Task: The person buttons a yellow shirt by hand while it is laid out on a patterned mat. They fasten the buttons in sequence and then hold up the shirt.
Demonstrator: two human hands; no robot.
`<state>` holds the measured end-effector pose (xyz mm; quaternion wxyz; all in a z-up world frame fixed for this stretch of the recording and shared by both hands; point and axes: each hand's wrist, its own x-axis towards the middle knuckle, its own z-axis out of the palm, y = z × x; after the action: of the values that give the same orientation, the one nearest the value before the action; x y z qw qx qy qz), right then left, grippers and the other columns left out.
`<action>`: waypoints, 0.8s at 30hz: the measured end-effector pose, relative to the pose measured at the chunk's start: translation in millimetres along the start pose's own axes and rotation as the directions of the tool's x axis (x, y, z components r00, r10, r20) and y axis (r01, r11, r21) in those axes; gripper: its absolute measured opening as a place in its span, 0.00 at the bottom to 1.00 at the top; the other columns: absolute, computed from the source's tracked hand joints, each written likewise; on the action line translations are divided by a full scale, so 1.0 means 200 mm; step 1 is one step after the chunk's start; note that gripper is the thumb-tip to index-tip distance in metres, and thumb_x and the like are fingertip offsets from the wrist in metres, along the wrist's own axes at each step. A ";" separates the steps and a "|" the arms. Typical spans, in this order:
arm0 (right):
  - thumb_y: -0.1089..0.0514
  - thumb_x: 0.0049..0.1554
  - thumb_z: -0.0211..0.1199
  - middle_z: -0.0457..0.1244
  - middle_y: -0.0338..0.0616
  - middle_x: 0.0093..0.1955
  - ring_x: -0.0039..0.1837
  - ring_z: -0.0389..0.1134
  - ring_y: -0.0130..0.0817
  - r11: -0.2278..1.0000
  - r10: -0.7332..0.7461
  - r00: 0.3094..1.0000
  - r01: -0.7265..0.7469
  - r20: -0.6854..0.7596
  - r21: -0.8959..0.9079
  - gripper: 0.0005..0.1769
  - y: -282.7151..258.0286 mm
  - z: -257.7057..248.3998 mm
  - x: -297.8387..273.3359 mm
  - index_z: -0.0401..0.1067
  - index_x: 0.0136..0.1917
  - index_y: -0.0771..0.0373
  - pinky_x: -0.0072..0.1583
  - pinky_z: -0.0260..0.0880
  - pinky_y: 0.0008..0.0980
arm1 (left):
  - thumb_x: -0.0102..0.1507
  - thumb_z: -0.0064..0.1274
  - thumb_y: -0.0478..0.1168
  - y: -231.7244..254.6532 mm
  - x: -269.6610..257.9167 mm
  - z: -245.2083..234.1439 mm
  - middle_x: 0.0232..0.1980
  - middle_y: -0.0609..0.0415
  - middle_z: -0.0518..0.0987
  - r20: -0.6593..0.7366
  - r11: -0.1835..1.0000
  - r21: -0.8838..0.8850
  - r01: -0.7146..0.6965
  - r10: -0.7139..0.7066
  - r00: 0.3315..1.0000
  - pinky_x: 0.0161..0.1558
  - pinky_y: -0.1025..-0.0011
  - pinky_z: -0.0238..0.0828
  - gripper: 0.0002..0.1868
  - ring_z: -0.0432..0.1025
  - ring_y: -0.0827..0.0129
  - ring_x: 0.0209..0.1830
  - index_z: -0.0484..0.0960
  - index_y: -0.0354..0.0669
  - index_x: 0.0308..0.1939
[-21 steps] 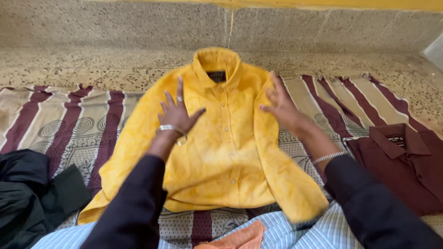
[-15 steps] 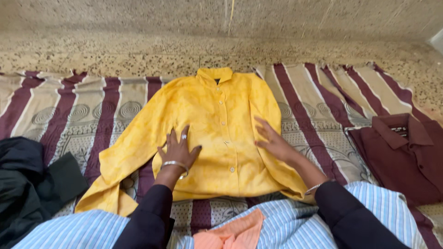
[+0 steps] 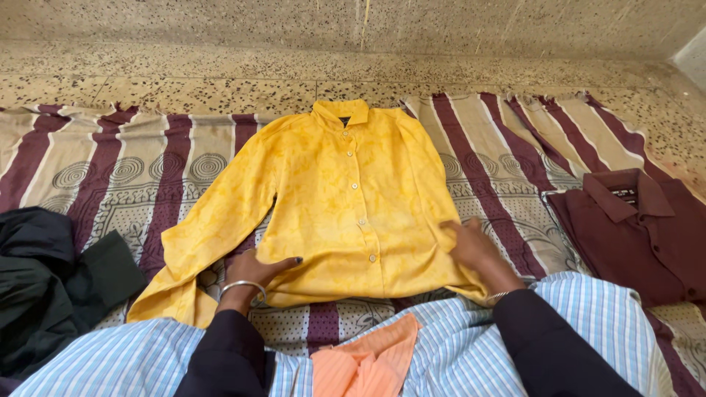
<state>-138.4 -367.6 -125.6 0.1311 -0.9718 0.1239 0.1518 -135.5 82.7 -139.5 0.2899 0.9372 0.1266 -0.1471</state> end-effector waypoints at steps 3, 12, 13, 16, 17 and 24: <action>0.63 0.47 0.69 0.66 0.53 0.70 0.65 0.72 0.48 0.957 -0.047 0.999 0.051 -0.021 0.287 0.34 0.22 0.03 0.14 0.76 0.66 0.41 0.64 0.71 0.40 | 0.46 0.71 0.51 -0.09 0.10 0.13 0.50 0.46 0.86 0.159 0.920 -0.377 -0.111 0.182 0.970 0.54 0.65 0.75 0.38 0.80 0.59 0.50 0.82 0.33 0.55; 0.62 0.56 0.70 0.62 0.58 0.61 0.62 0.66 0.54 0.948 -0.041 0.465 0.296 -0.884 0.112 0.22 0.10 -0.31 -0.09 0.76 0.64 0.65 0.62 0.64 0.51 | 0.68 0.51 0.38 -0.04 0.12 0.08 0.58 0.53 0.79 -0.103 0.040 -0.994 -0.104 0.019 0.995 0.54 0.67 0.72 0.24 0.74 0.65 0.54 0.73 0.40 0.68; 0.61 0.55 0.70 0.61 0.59 0.61 0.62 0.65 0.55 0.940 -0.046 0.475 0.317 -0.879 0.122 0.24 0.06 -0.31 -0.12 0.75 0.64 0.65 0.61 0.64 0.51 | 0.67 0.50 0.39 -0.02 0.09 0.03 0.61 0.54 0.78 -0.081 -0.058 -0.995 -0.078 0.035 0.996 0.57 0.67 0.73 0.26 0.74 0.66 0.57 0.70 0.43 0.70; 0.57 0.55 0.68 0.63 0.58 0.61 0.61 0.67 0.52 0.897 -0.069 0.632 0.379 -0.772 0.230 0.22 0.03 -0.28 -0.14 0.74 0.62 0.62 0.62 0.67 0.48 | 0.62 0.52 0.35 0.09 -0.02 -0.03 0.66 0.53 0.74 -0.043 -0.067 -0.997 -0.034 0.134 0.990 0.61 0.66 0.73 0.36 0.72 0.65 0.63 0.60 0.49 0.75; 0.55 0.58 0.65 0.67 0.53 0.61 0.60 0.71 0.47 0.866 -0.091 0.751 0.384 -0.654 0.320 0.17 0.02 -0.23 -0.12 0.76 0.60 0.58 0.63 0.70 0.45 | 0.61 0.53 0.32 0.13 -0.05 -0.03 0.67 0.52 0.73 -0.033 -0.021 -0.999 -0.030 0.173 0.984 0.62 0.66 0.72 0.40 0.71 0.64 0.64 0.57 0.51 0.76; 0.51 0.42 0.85 0.63 0.70 0.53 0.56 0.65 0.65 0.983 -0.076 0.829 0.157 -0.554 0.099 0.42 0.21 0.07 0.07 0.70 0.65 0.65 0.56 0.66 0.53 | 0.54 0.61 0.25 0.10 -0.07 0.07 0.67 0.48 0.73 0.019 0.559 -0.816 -0.148 0.282 0.959 0.61 0.67 0.71 0.51 0.71 0.60 0.64 0.50 0.47 0.75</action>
<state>-139.9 -405.4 -151.7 0.1671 -0.9686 0.1069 -0.1499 -144.6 56.2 -134.9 0.7072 0.6978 0.0420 -0.1057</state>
